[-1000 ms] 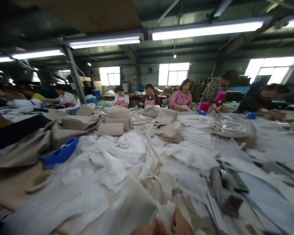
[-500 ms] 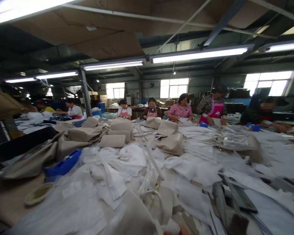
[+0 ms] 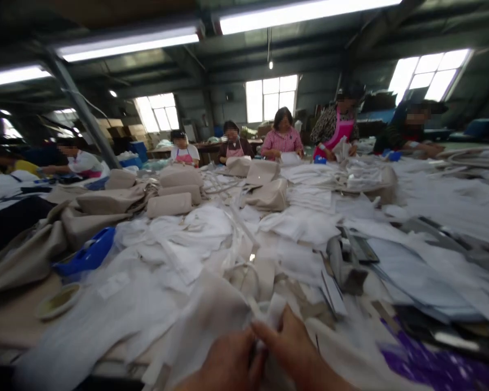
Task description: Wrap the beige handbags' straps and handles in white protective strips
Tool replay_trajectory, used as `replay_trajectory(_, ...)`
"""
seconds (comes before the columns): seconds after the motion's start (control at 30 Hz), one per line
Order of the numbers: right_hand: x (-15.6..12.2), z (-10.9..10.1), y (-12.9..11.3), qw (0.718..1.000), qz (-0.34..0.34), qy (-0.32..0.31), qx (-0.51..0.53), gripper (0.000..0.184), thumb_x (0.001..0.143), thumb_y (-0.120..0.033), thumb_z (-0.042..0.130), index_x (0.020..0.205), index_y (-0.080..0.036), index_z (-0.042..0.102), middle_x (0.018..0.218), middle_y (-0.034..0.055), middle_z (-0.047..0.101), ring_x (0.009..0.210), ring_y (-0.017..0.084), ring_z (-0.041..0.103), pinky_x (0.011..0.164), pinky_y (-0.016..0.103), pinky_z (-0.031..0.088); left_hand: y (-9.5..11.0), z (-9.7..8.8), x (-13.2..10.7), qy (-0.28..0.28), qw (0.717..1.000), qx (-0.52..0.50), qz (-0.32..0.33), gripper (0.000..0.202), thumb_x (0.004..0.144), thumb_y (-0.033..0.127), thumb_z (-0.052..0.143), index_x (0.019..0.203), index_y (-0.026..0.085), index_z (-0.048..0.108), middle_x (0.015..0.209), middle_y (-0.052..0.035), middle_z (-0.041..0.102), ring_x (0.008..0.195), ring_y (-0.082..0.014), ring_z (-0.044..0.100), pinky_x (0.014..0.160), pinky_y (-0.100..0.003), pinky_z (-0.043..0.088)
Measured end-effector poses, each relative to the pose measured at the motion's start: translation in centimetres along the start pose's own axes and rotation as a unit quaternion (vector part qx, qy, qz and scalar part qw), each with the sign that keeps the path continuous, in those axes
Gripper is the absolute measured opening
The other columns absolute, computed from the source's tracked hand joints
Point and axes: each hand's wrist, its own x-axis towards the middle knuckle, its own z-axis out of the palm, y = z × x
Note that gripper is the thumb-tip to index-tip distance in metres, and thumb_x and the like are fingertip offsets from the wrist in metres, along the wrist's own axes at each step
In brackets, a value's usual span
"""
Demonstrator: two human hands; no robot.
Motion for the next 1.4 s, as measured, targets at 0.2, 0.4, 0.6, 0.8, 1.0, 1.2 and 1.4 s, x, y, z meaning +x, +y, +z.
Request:
replay_trajectory(0.2, 0.9, 1.3, -1.1, 0.991, 0.056, 0.000, -0.121, 0.022, 0.067, -0.033, 0.075, 0.083, -0.020, 0.067, 0.078, 0.0065, 0.070, 0.073, 0.024, 0.063, 0.065, 0.035, 0.046, 0.3, 0.6, -0.8, -0.045, 0.995, 0.087, -0.029, 0.052, 0.097, 0.050, 0.032, 0.122, 0.012, 0.057, 0.103, -0.0210, 0.070, 0.093, -0.0345, 0.068, 0.081, -0.043, 0.049)
replay_trajectory(0.4, 0.6, 1.6, -1.1, 0.984, 0.046, 0.028, -0.167, 0.033, 0.072, -0.033, 0.070, 0.100, -0.019, 0.058, 0.084, 0.0044, 0.066, 0.076, 0.019, 0.059, 0.066, 0.030, 0.044, 0.0, 0.3, 0.2, -0.075, 0.987, 0.138, -0.022, 0.043, 0.097, 0.047, 0.037, 0.115, 0.014, 0.058, 0.095, -0.0180, 0.072, 0.086, -0.0340, 0.069, 0.071, -0.040, 0.049)
replay_trajectory(0.6, 1.1, 1.6, -2.0, 0.987, 0.077, -0.001, -0.139, 0.037, 0.072, -0.030, 0.070, 0.104, -0.018, 0.057, 0.092, 0.0067, 0.067, 0.081, 0.020, 0.060, 0.071, 0.031, 0.046, -0.5, 0.2, 0.6, -0.061, 0.993, 0.104, -0.010, 0.029, 0.097, 0.039, 0.041, 0.100, 0.017, 0.059, 0.087, -0.0120, 0.072, 0.079, -0.0259, 0.068, 0.066, -0.031, 0.041)
replay_trajectory(0.8, 1.1, -2.1, -1.3, 0.992, 0.029, -0.114, -0.055, 0.051, 0.074, -0.050, 0.073, 0.114, -0.019, 0.063, 0.097, 0.0062, 0.071, 0.079, 0.020, 0.064, 0.068, 0.029, 0.049, -1.4, 0.2, 1.2, -0.059, 0.998, 0.017, -0.007, 0.033, 0.097, 0.041, 0.039, 0.078, 0.020, 0.057, 0.071, -0.0046, 0.066, 0.064, -0.0182, 0.059, 0.059, -0.028, 0.034)
replay_trajectory(1.0, 2.2, -9.8, 5.6, 0.944, -0.076, 0.200, -0.249, 0.028, 0.085, -0.029, 0.059, 0.105, -0.012, 0.069, 0.105, 0.0129, 0.069, 0.075, 0.019, 0.063, 0.079, 0.033, 0.050, -1.9, 0.6, 1.8, -0.052, 0.998, 0.001, -0.018, 0.033, 0.094, 0.041, 0.042, 0.069, 0.021, 0.049, 0.063, -0.0002, 0.057, 0.061, -0.0164, 0.053, 0.059, -0.028, 0.031)
replay_trajectory(1.2, 4.8, -12.9, 8.4, 0.912, 0.014, 0.164, -0.377, 0.040, 0.081, -0.031, 0.067, 0.116, -0.012, 0.065, 0.102, 0.0141, 0.070, 0.086, 0.025, 0.065, 0.081, 0.034, 0.048, -1.4, 0.4, 2.1, -0.059, 0.998, -0.020, -0.012, 0.036, 0.093, 0.046, 0.041, 0.067, 0.021, 0.048, 0.060, 0.0007, 0.055, 0.060, -0.0168, 0.052, 0.057, -0.028, 0.031)
replay_trajectory(1.4, 6.4, -12.6, 8.3, 0.918, 0.055, 0.130, -0.371, 0.045, 0.077, -0.031, 0.071, 0.118, -0.016, 0.063, 0.101, 0.0095, 0.073, 0.089, 0.023, 0.066, 0.075, 0.028, 0.048, -1.3, 0.5, 2.4, -0.073, 0.996, -0.033, -0.037, 0.036, 0.093, 0.045, 0.041, 0.068, 0.021, 0.049, 0.056, 0.0013, 0.054, 0.057, -0.0164, 0.053, 0.055, -0.026, 0.033)
